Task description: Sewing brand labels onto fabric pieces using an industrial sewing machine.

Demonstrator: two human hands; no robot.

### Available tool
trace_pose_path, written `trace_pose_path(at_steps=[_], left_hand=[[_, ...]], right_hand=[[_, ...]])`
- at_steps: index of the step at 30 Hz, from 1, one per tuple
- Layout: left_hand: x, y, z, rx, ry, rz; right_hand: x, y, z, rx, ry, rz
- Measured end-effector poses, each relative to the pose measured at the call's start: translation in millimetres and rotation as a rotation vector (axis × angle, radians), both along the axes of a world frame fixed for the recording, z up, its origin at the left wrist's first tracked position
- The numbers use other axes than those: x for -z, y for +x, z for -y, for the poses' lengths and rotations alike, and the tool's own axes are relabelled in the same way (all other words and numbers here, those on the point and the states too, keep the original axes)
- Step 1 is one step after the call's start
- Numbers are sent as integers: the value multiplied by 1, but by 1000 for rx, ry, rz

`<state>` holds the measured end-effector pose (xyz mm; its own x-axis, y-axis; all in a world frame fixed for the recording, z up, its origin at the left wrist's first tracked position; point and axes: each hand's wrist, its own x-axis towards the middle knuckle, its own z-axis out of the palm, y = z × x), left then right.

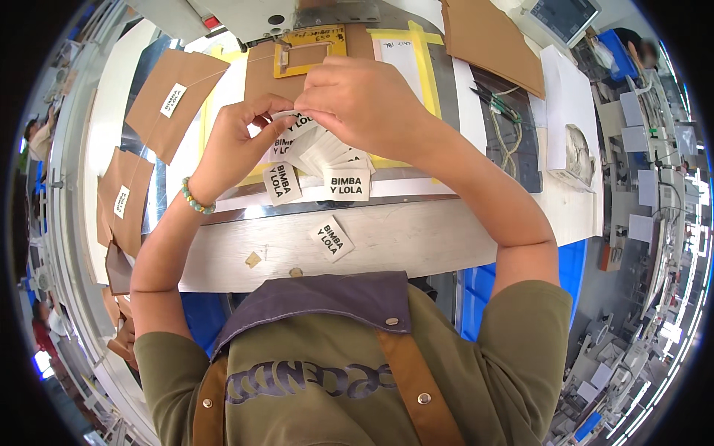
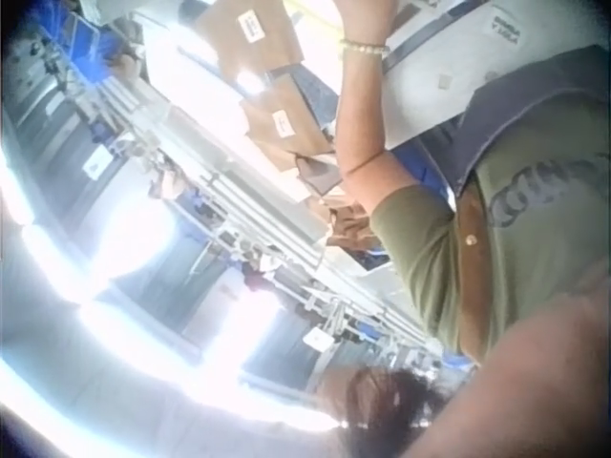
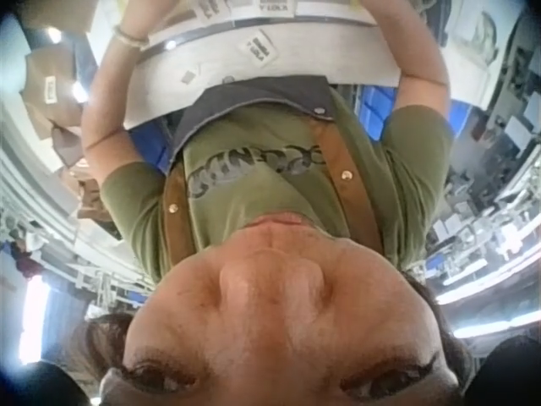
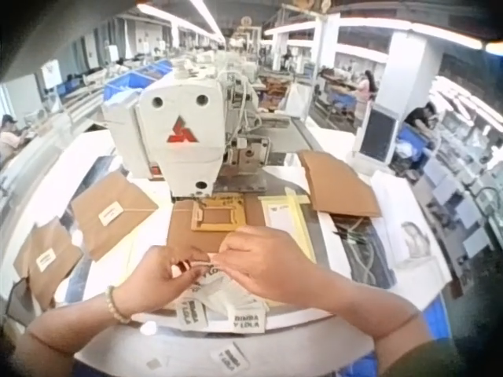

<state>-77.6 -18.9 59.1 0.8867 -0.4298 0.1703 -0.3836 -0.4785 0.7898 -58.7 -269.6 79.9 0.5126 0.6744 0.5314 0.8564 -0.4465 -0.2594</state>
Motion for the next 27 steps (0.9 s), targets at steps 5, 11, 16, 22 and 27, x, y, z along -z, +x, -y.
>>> trace_pose_path(at_steps=[5, 11, 16, 22, 27], left_hand=[[4, 19, -15, -96, 8, 90], [12, 38, -27, -124, 171, 204], [26, 47, -18, 70, 287, 543], [34, 55, -13, 77, 514, 557], [40, 55, -13, 86, 485, 533]], right_hand=[[14, 51, 2, 120, 8, -229], [32, 124, 2, 249, 22, -548], [38, 137, -7, 250, -35, -532], [44, 124, -9, 242, -25, -341], [45, 86, 17, 130, -79, -6]])
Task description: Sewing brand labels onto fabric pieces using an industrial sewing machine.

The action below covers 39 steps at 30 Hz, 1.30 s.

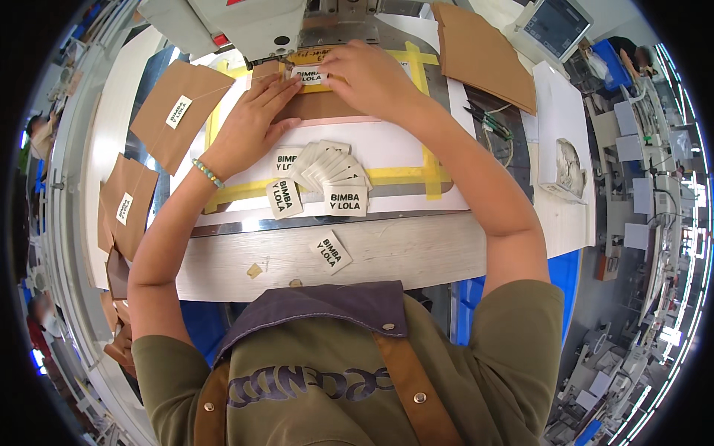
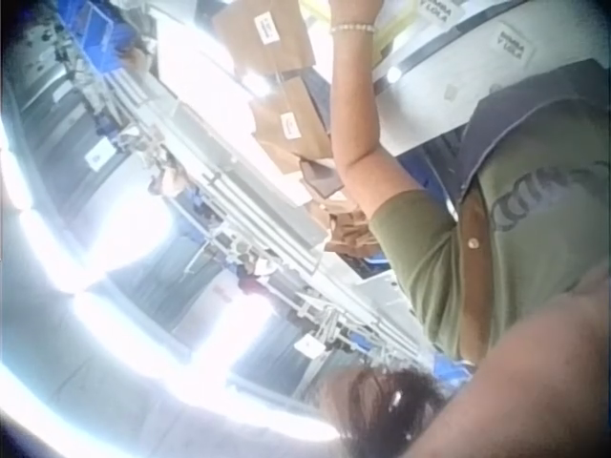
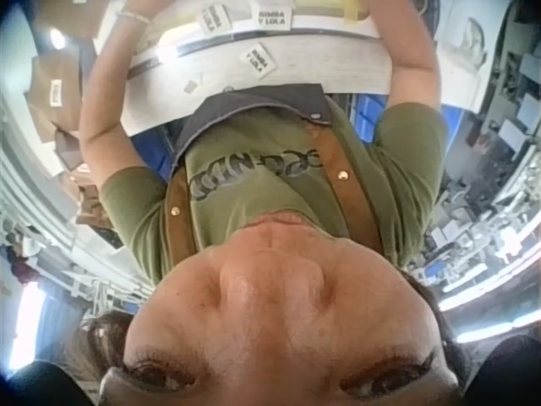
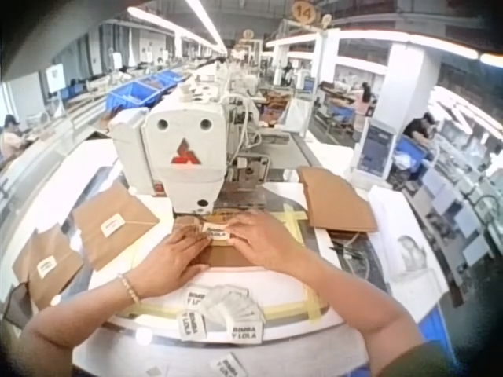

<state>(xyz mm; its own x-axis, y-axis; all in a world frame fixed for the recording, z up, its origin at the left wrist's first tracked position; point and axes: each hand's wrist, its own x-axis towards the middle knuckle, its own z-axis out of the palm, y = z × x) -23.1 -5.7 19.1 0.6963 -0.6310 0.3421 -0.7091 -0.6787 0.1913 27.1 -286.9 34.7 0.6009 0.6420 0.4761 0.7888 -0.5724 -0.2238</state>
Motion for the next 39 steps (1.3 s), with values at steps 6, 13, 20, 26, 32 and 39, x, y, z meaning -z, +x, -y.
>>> trace_pose_path(at_steps=[6, 13, 20, 26, 32, 39], left_hand=[[5, 1, 6, -24, -31, -6], [1, 7, -3, -23, -98, -27], [2, 9, -12, 24, -61, 39], [3, 16, -8, 35, -18, 2], [7, 17, -10, 18, -51, 6], [3, 24, -12, 41, -66, 7]], right_hand=[[17, -40, 10, 61, -250, 154], [15, -34, 9, 141, -343, 188], [18, -38, 2, 53, -202, 118], [23, -37, 3, 156, -289, 131], [27, -34, 4, 96, -195, 121], [13, -21, -4, 109, -308, 199]])
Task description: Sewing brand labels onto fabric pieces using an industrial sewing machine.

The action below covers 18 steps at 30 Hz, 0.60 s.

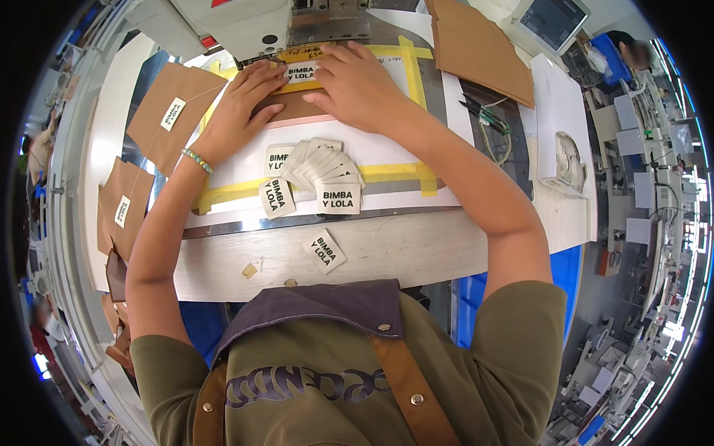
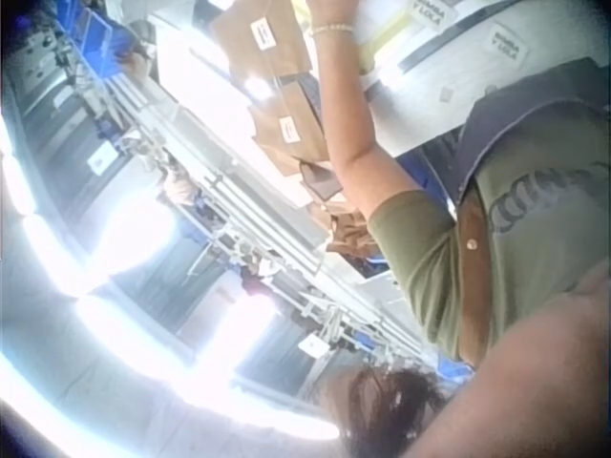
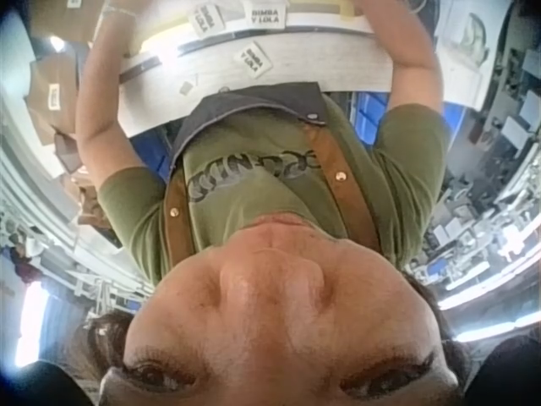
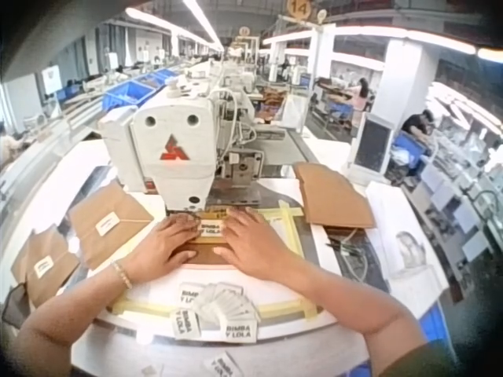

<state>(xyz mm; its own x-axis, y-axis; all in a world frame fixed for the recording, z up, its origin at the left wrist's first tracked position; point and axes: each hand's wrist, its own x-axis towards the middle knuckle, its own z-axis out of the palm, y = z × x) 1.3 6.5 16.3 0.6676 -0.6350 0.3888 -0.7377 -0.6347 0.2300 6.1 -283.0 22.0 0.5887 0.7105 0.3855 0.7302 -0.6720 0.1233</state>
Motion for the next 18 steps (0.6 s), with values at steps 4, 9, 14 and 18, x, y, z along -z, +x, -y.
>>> trace_pose_path(at_steps=[4, 9, 14, 18], left_hand=[[-3, -6, -3, -62, -36, -30], [-4, -10, -12, -84, 3, 51], [-11, -8, -17, -77, 39, -14], [-31, -22, -8, -83, 20, -49]], right_hand=[[0, 15, -7, -166, 172, -234], [14, 21, -9, -262, 315, -376], [16, 27, -7, -216, 251, -336], [16, 26, -8, -222, 277, -357]])
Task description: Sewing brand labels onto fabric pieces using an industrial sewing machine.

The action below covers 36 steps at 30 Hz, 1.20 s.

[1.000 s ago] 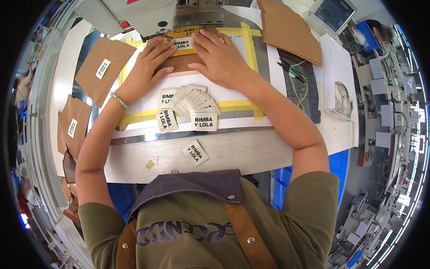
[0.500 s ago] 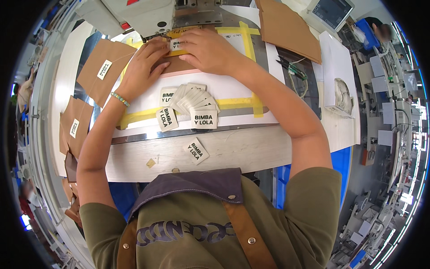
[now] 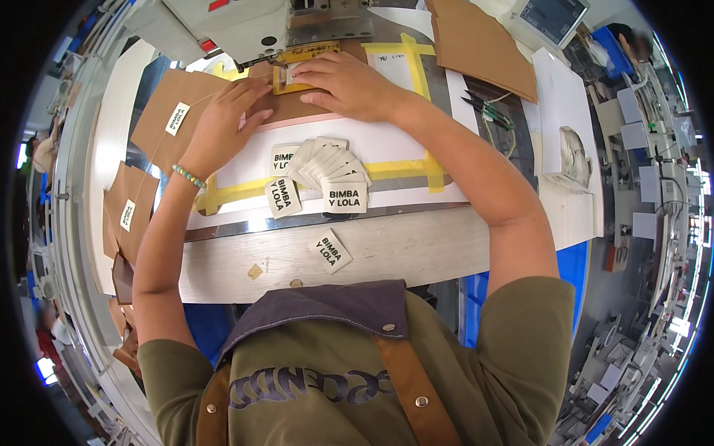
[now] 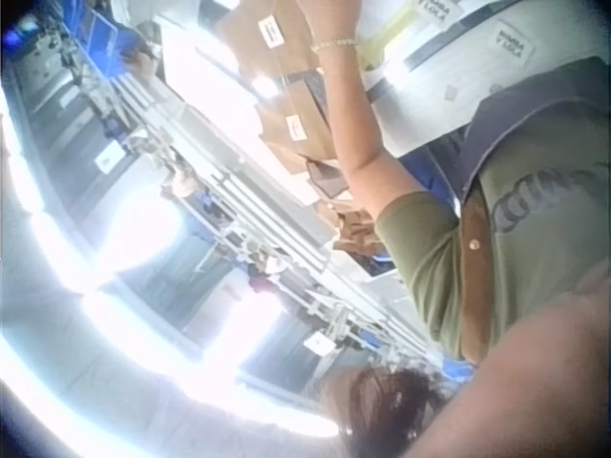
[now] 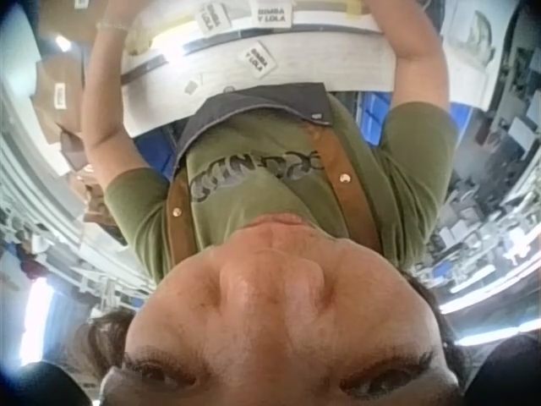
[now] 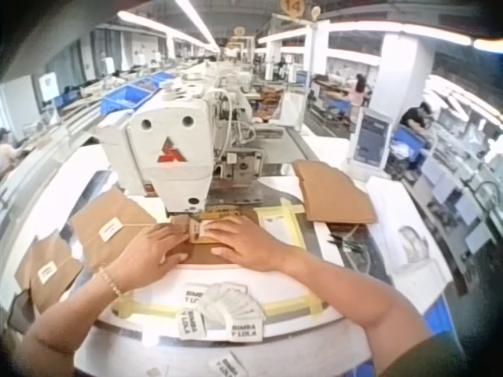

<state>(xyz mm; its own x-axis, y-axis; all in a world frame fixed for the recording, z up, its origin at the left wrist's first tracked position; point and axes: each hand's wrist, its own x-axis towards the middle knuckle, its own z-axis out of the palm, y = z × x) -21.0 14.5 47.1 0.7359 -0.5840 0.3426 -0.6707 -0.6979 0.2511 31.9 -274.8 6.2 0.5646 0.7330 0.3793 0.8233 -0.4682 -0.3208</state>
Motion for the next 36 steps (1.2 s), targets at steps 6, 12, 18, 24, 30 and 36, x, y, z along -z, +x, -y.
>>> trace_pose_path(at_steps=[6, 12, 18, 24, 30, 36], left_hand=[[-66, -59, 17, 245, -289, 49], [-125, -157, 10, 720, -998, -123], [-137, -187, -23, 1045, -1338, -308], [-182, -178, -25, 955, -1016, -540], [-136, -166, -16, 925, -1091, -61], [-94, -90, -18, 305, -488, -268]], right_hand=[[-3, -2, 1, -15, -4, -16], [-4, 3, 0, -12, -11, -12], [-1, 12, 0, 9, -20, 8], [0, 25, -4, 32, -44, 49], [1, 30, -7, 90, -35, 23], [-17, 14, 8, 100, -21, -105]])
